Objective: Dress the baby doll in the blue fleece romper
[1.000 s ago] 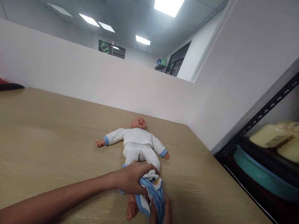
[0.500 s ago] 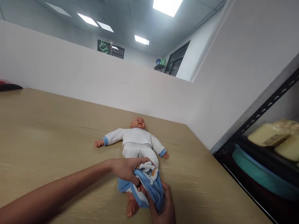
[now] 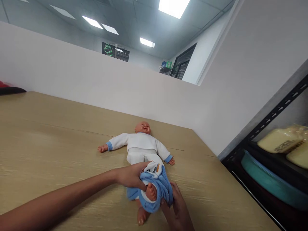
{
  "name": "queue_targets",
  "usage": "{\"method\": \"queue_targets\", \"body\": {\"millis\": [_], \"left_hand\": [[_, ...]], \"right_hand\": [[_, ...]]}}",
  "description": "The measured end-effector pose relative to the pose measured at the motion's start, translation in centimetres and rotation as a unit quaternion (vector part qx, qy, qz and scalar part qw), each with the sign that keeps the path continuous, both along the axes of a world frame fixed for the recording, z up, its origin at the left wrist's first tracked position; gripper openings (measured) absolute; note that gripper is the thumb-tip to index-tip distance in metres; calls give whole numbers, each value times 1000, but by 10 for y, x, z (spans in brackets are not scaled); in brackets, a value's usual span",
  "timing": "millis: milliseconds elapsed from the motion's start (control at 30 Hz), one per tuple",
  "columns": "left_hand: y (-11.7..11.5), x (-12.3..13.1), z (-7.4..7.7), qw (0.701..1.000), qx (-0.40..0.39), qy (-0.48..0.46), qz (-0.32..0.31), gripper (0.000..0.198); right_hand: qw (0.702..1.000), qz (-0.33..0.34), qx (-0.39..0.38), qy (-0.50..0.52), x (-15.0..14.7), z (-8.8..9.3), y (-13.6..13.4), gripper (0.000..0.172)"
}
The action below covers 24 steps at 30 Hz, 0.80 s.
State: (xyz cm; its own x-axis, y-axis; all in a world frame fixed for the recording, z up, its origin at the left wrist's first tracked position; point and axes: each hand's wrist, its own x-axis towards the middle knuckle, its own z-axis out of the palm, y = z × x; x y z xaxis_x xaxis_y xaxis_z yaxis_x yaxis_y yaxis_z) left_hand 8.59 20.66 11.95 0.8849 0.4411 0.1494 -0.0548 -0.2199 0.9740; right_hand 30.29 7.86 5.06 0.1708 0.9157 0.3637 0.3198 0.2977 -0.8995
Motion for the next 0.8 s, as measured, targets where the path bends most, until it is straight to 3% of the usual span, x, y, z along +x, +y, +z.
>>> {"method": "queue_targets", "body": {"millis": [100, 233, 333, 467, 567, 667, 800], "left_hand": [[2, 1, 1, 1000, -18, 11, -6, 59], [3, 1, 3, 999, 3, 23, 30, 43], [5, -1, 6, 997, 18, 19, 66, 34], [7, -4, 6, 996, 9, 42, 75, 38], [5, -3, 5, 995, 32, 57, 74, 42], [2, -3, 7, 994, 41, 46, 88, 49], [2, -4, 9, 994, -12, -12, 109, 85]], "right_hand": [[997, 19, -68, 28, 13, 8, 19, 33], [998, 36, -43, -36, 24, 23, 61, 11], [995, 50, -7, -86, 25, 32, 92, 19], [990, 113, 15, -84, 26, 35, 123, 20], [988, 149, 15, -39, 27, 30, 138, 13], [986, 158, -9, 57, 22, 21, 141, 21], [965, 125, -79, 219, 16, 4, 134, 35]]}}
